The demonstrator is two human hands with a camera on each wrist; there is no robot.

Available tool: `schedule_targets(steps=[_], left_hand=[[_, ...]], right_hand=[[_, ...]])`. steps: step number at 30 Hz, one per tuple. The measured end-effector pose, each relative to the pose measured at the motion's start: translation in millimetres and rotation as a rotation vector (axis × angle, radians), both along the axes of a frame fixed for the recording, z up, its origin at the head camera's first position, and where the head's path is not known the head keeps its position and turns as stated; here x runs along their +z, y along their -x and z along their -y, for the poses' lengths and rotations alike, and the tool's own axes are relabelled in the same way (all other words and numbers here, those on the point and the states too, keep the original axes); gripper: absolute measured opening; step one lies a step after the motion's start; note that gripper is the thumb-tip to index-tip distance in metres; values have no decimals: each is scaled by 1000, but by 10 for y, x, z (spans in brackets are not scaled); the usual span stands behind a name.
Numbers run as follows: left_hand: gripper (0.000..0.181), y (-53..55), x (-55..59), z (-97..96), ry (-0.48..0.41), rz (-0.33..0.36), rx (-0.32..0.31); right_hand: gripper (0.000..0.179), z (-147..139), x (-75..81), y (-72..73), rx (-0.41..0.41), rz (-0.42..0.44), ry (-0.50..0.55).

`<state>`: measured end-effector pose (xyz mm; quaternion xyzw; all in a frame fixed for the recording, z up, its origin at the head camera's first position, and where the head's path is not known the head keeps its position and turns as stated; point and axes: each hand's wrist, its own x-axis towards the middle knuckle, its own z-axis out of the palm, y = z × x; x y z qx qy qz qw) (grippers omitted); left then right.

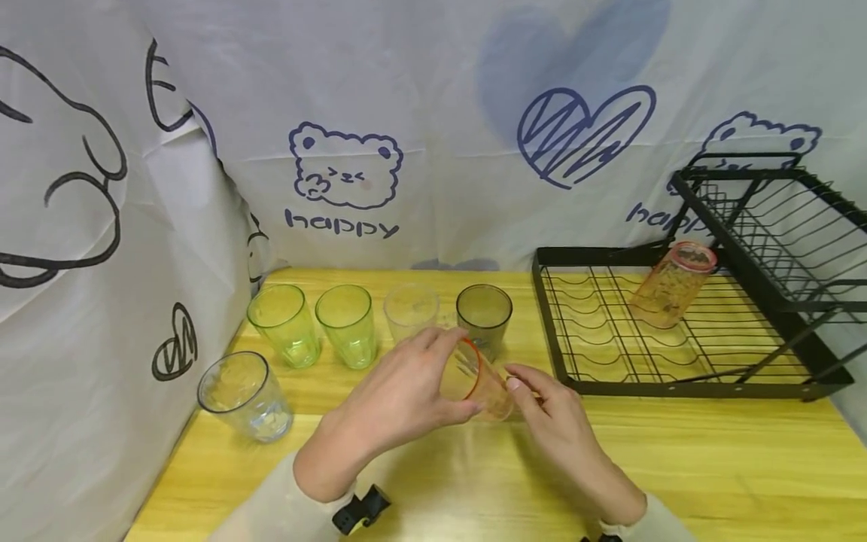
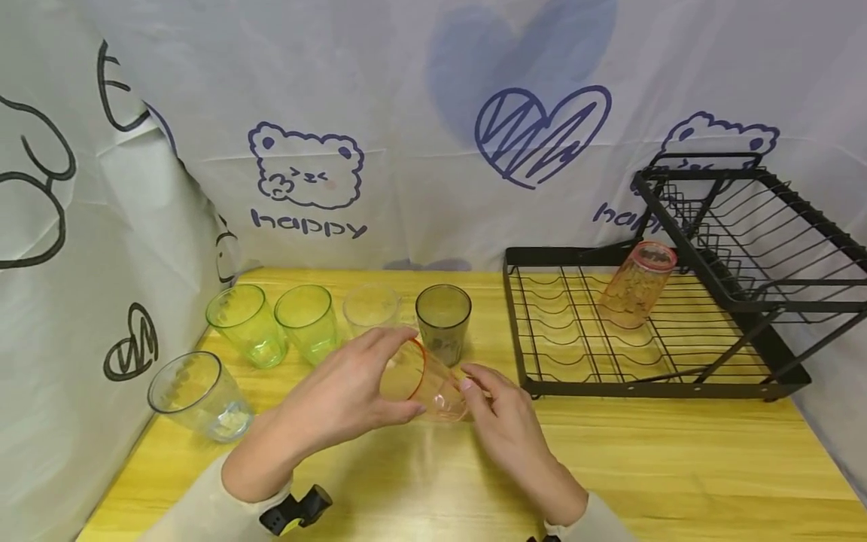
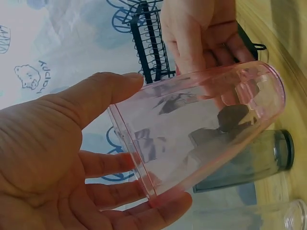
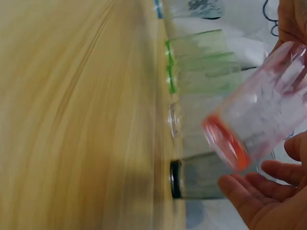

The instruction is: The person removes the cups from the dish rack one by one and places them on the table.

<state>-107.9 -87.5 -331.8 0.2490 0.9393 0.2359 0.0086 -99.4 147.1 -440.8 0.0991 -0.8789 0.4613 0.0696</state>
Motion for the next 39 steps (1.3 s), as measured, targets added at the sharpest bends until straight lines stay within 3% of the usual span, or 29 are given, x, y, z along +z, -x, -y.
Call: schedule_targets(steps=[7, 9, 11, 17, 26, 32, 39], left_hand=[[88, -3, -12, 187, 93, 36, 44], [85, -5, -22, 256, 116, 31, 52], [83, 0, -23, 312, 133, 30, 55], [83, 31, 11, 440, 212, 69, 68], [83, 67, 73, 726, 285, 126, 104], [85, 51, 142, 914, 324, 170, 128], [87, 37, 141, 1042, 342, 149, 149]], right_hand=[[41, -237, -81, 120, -47, -470, -240], [47, -324, -104, 164, -67, -536, -331], [52, -410, -119, 196, -73, -545, -398], [72, -570, -167, 218, -114, -406, -531], [79, -636, -233, 225, -123, -176, -634], [80, -637, -271, 230, -136, -154, -684], [79, -647, -287, 242, -132, -118, -725]])
